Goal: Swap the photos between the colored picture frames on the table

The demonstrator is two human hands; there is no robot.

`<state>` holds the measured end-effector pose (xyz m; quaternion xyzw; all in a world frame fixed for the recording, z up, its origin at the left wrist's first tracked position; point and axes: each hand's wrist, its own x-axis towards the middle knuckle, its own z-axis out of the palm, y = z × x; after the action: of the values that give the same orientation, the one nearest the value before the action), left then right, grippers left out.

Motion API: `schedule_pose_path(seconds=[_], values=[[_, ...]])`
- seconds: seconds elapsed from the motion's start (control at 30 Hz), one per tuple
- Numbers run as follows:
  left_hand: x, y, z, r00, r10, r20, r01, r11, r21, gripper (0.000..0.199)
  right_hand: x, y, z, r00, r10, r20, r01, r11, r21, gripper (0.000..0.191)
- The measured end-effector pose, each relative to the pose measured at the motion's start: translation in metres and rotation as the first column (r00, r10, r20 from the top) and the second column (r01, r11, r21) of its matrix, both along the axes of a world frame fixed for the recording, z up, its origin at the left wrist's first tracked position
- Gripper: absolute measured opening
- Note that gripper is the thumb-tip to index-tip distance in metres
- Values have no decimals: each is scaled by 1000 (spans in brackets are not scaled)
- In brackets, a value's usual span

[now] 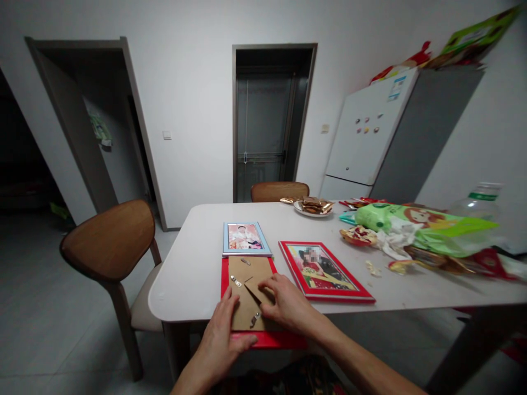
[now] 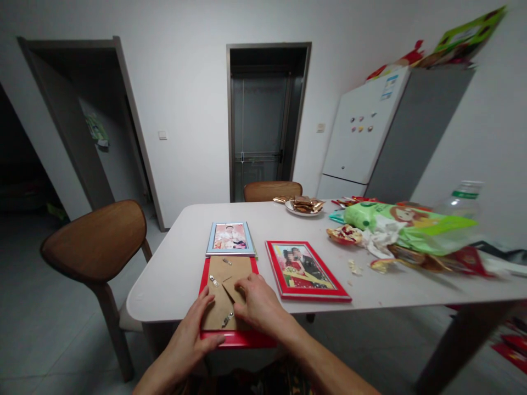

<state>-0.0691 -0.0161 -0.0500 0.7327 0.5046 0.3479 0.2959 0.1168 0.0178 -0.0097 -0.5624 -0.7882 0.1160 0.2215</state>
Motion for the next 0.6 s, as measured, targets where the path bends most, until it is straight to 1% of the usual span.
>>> schedule_pose_path(seconds=[0.07,0.13,0.23,0.3,0.33,0.37,0.43,0.53,0.6], values=[[0,2,7,990,61,131,-57,998,-31,61,-4,-2,9,1000,-8,-11,8,1000,19,31],[-2,5,14,960,98,262,-85,995,-61,53,-13,-4,19,999,13,-40,-10,998,56,33],[-14,11,23,872,121,474,-74,990,-117,47,-28,-8,29,987,103,-122,-89,989,119,34],[-32,15,26,799,155,581,-54,981,-188,51,-34,-8,31,971,154,-184,-132,983,129,33],[-43,16,27,771,182,610,-45,972,-233,54,-34,-7,29,967,159,-198,-135,983,127,32],[-55,17,27,755,213,620,-45,960,-275,58,-31,-5,26,970,145,-196,-124,985,120,32],[-79,18,24,751,274,600,-83,942,-326,59,-20,0,18,989,59,-135,-47,995,91,32],[-108,18,19,779,327,534,-162,929,-332,56,2,9,1,992,-117,39,116,993,29,37],[-117,20,17,806,345,481,-199,923,-329,54,14,12,-9,972,-189,140,191,982,0,39]])
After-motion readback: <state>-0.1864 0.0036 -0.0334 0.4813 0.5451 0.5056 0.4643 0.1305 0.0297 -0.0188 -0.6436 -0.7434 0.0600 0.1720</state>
